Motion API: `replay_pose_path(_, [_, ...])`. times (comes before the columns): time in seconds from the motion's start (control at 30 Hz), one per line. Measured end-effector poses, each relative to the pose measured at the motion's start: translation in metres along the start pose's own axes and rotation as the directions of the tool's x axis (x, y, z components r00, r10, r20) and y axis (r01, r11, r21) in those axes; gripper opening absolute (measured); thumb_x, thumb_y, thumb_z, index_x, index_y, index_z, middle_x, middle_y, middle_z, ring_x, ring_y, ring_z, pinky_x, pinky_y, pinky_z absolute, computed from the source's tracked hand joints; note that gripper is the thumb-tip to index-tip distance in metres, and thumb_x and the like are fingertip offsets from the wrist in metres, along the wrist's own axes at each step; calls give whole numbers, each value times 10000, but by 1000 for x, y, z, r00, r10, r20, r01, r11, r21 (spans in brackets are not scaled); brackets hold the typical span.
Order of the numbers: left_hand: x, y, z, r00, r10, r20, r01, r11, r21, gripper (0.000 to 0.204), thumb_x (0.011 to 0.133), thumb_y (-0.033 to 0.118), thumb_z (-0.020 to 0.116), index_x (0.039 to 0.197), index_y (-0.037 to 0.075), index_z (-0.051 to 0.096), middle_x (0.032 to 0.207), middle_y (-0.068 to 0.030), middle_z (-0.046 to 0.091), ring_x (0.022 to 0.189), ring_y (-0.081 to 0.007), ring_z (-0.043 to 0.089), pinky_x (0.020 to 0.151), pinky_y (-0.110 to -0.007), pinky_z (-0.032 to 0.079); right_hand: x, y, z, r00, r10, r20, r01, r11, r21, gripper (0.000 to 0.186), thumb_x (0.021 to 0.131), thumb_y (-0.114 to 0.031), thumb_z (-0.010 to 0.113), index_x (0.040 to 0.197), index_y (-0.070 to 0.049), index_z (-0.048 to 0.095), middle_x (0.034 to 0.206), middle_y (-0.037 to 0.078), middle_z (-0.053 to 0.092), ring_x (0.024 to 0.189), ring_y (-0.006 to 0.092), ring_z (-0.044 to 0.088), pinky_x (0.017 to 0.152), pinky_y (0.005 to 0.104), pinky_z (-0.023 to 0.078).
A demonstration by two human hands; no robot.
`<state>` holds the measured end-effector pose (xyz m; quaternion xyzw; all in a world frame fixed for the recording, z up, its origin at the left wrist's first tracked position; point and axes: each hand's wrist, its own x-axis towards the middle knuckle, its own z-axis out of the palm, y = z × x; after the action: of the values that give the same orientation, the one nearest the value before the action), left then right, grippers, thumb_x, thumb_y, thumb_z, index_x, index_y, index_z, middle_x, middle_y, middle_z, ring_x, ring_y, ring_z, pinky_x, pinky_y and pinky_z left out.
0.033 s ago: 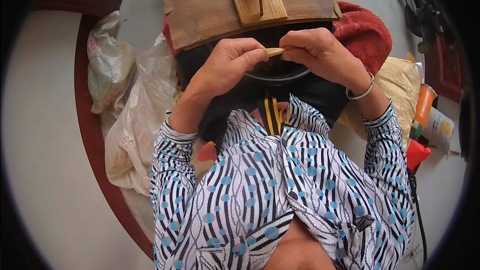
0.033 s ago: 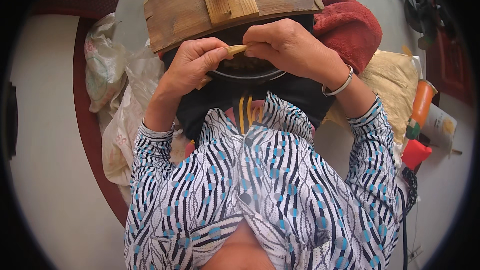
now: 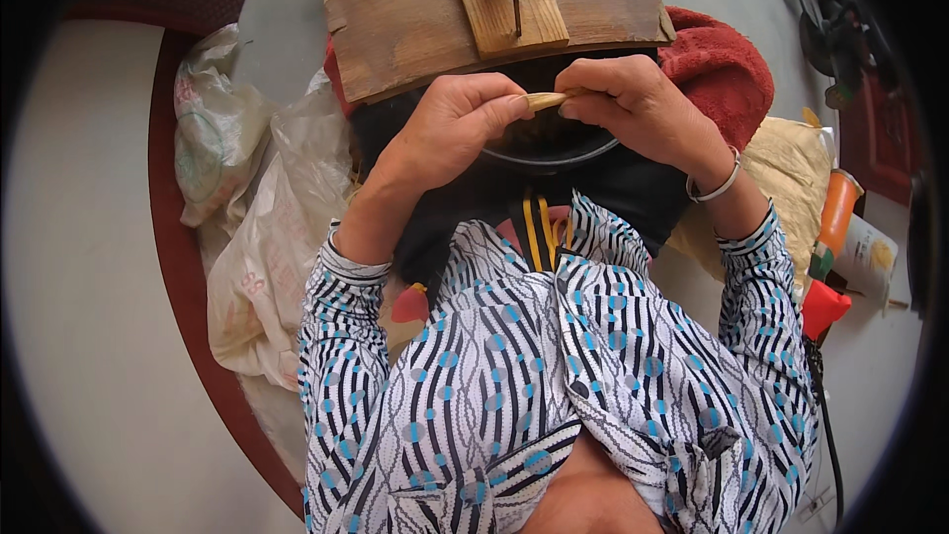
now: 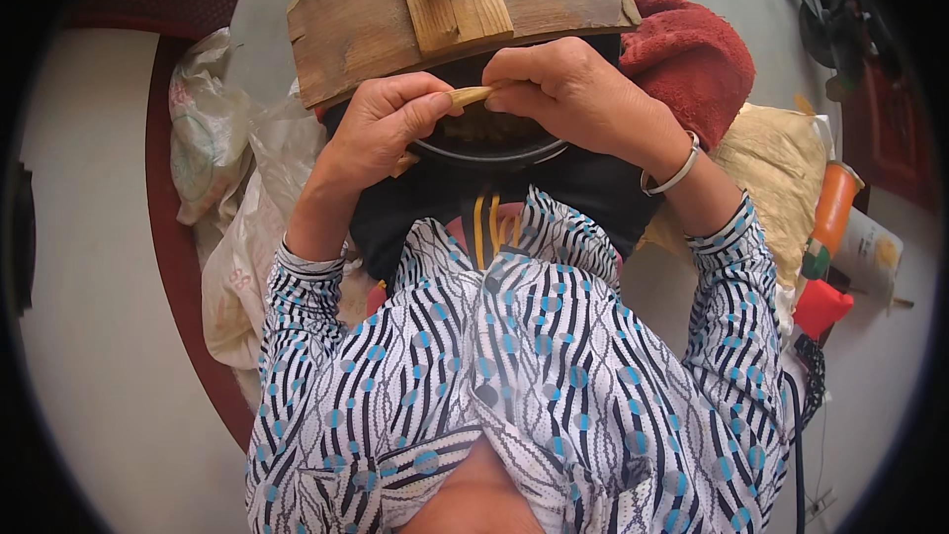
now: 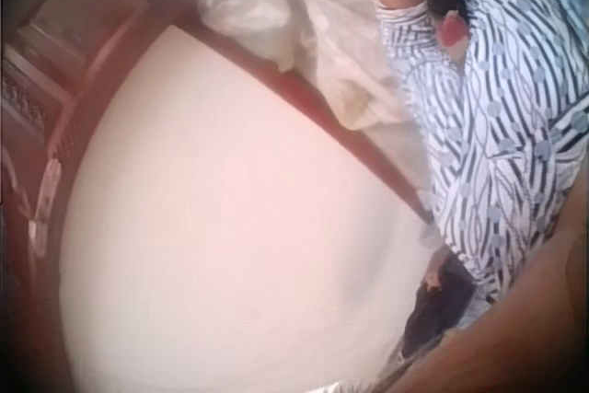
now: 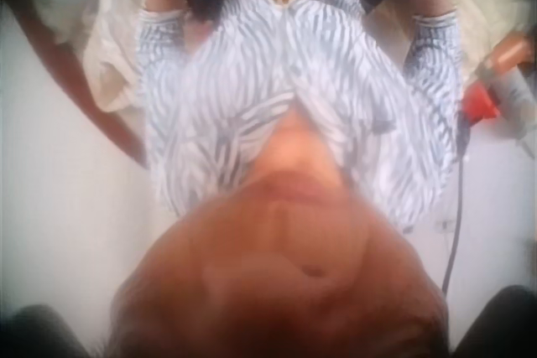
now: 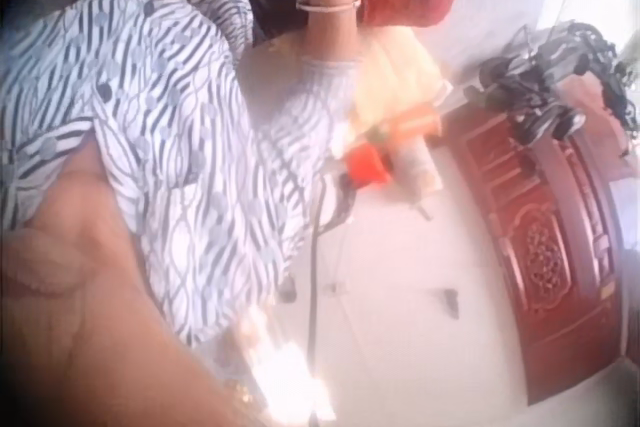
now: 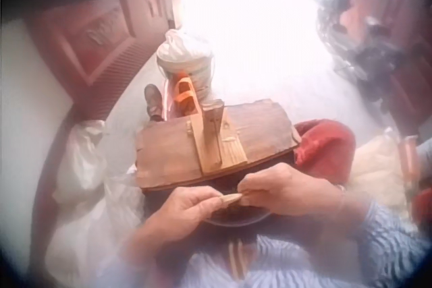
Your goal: The person weaves a yellow strip into a wooden basket frame using both hands. They repeatedly pull, fold, and tuck the strip through the frame's slots to secure it in place.
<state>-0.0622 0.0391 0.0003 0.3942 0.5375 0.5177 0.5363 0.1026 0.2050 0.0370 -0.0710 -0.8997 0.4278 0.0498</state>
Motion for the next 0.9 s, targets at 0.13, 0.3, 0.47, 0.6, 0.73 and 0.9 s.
replay_pose_path(0.13, [24,9,-19,980,93,-175,-86,995,49,207,952,146,563,983,-33,661,694,33,547,643,-48,473,572,-202,389,16,8,-6,972,166,-165,-125,964,234,165,935,-125,591,1028,1,639,697,19,566,626,76,524,588,234,460])
replay_pose_path(0.3, [46,19,-38,964,128,-231,-103,988,116,197,957,145,569,1040,-12,653,715,17,585,613,-27,475,540,-177,366,39,24,-11,928,132,-348,-77,983,168,156,940,-141,578,1011,-19,645,687,13,541,626,81,503,574,244,438])
replay_pose_path(0.47, [66,9,-48,943,180,-281,-130,974,186,168,950,155,579,996,9,649,739,18,600,609,-32,493,538,-194,386,53,43,-8,916,150,-372,-99,983,152,143,920,-156,601,967,-28,643,686,21,540,636,91,508,589,260,445])
replay_pose_path(0.6, [77,-7,-52,863,354,-360,-64,784,618,159,917,162,580,966,21,636,765,-77,644,701,-182,605,629,-313,464,57,60,0,926,34,-376,-76,992,-98,133,875,-141,621,966,-47,646,766,75,606,717,190,590,653,308,475])
replay_pose_path(0.73, [67,-8,-54,832,360,-422,107,642,759,148,884,169,590,963,51,629,822,-180,658,784,-327,649,693,-406,492,42,64,2,912,-62,-406,-45,967,-250,124,831,-132,645,941,-77,655,902,111,649,861,296,625,724,353,490])
replay_pose_path(0.9, [41,-3,-19,905,274,-327,-144,918,370,161,929,177,573,958,28,628,713,-88,638,668,-171,624,605,-296,475,47,19,14,735,-509,-447,203,795,-571,107,853,-150,655,898,-53,654,892,89,660,820,258,636,682,329,491])
